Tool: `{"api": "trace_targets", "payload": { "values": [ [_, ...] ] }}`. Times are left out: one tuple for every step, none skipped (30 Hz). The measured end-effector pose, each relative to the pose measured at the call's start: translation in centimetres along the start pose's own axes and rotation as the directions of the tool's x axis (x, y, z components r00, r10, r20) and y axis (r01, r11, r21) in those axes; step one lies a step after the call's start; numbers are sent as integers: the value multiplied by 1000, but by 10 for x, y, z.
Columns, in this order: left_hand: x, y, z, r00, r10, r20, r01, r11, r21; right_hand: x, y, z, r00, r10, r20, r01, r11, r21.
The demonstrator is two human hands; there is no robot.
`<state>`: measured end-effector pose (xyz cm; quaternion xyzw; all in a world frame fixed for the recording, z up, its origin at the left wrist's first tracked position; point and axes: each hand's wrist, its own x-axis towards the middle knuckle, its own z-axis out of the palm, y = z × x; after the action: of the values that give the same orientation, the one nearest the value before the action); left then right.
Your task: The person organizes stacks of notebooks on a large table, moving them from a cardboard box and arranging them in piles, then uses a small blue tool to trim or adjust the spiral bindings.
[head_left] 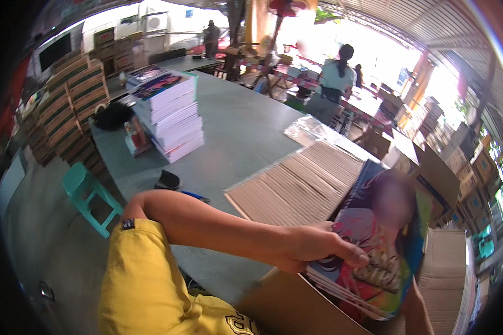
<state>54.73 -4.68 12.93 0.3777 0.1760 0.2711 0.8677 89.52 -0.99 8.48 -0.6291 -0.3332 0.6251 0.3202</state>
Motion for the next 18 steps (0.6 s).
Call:
{"api": "trace_targets", "payload": {
  "values": [
    [-8, 3, -2, 998, 52, 30, -52, 998, -22, -9, 0, 19, 995, -88, 39, 84, 991, 109],
    [-18, 6, -4, 993, 105, 45, -103, 994, -44, -19, -7, 46, 979, -184, 91, 162, 965, 206],
    [-31, 11, -6, 989, 140, 48, -138, 990, -35, -29, -17, 74, 955, -265, 130, 220, 933, 286],
    [-47, 14, -13, 986, 165, -11, -165, 986, 24, -33, -28, 99, 934, -311, 175, 241, 913, 330],
    [-67, 16, -20, 977, 194, -85, -187, 979, 86, -32, -36, 129, 908, -342, 244, 239, 898, 370],
    [-81, 19, -27, 968, 215, -126, -196, 969, 148, -34, -38, 157, 883, -373, 286, 249, 887, 389],
    [-92, 19, -40, 955, 232, -183, -177, 944, 277, -36, -39, 179, 868, -380, 321, 247, 889, 386],
    [-90, 22, -57, 963, 230, -141, -157, 904, 398, -53, -39, 199, 866, -423, 266, 310, 872, 378],
    [-105, 21, -69, 941, 255, -223, -109, 851, 513, -47, -36, 229, 854, -403, 328, 278, 888, 366],
    [-121, 21, -80, 903, 283, -323, -55, 822, 567, -30, -30, 250, 833, -421, 360, 294, 887, 356],
    [-134, 29, -89, 872, 302, -386, 0, 787, 617, -24, -36, 269, 839, -345, 420, 252, 931, 263],
    [-148, 37, -101, 835, 324, -445, 60, 751, 658, -16, -46, 291, 842, -263, 472, 209, 964, 164],
    [-157, 47, -116, 819, 324, -474, -45, 859, 510, 3, -50, 309, 825, -289, 486, 206, 954, 219],
    [-167, 58, -132, 801, 319, -508, -151, 927, 344, 20, -52, 331, 802, -318, 505, 201, 941, 274],
    [-181, 77, -168, 878, 280, -388, -217, 956, 198, 30, -57, 356, 761, -317, 566, 144, 933, 329],
    [-200, 88, -214, 927, 261, -271, -260, 965, 40, 42, -62, 389, 705, -311, 637, 71, 925, 373],
    [-212, 89, -248, 842, 335, -422, -248, 937, 247, 64, -67, 410, 723, -334, 605, 99, 917, 387],
    [-230, 86, -283, 712, 436, -550, -193, 875, 445, 88, -72, 434, 728, -351, 589, 117, 910, 398]
  ]
}}
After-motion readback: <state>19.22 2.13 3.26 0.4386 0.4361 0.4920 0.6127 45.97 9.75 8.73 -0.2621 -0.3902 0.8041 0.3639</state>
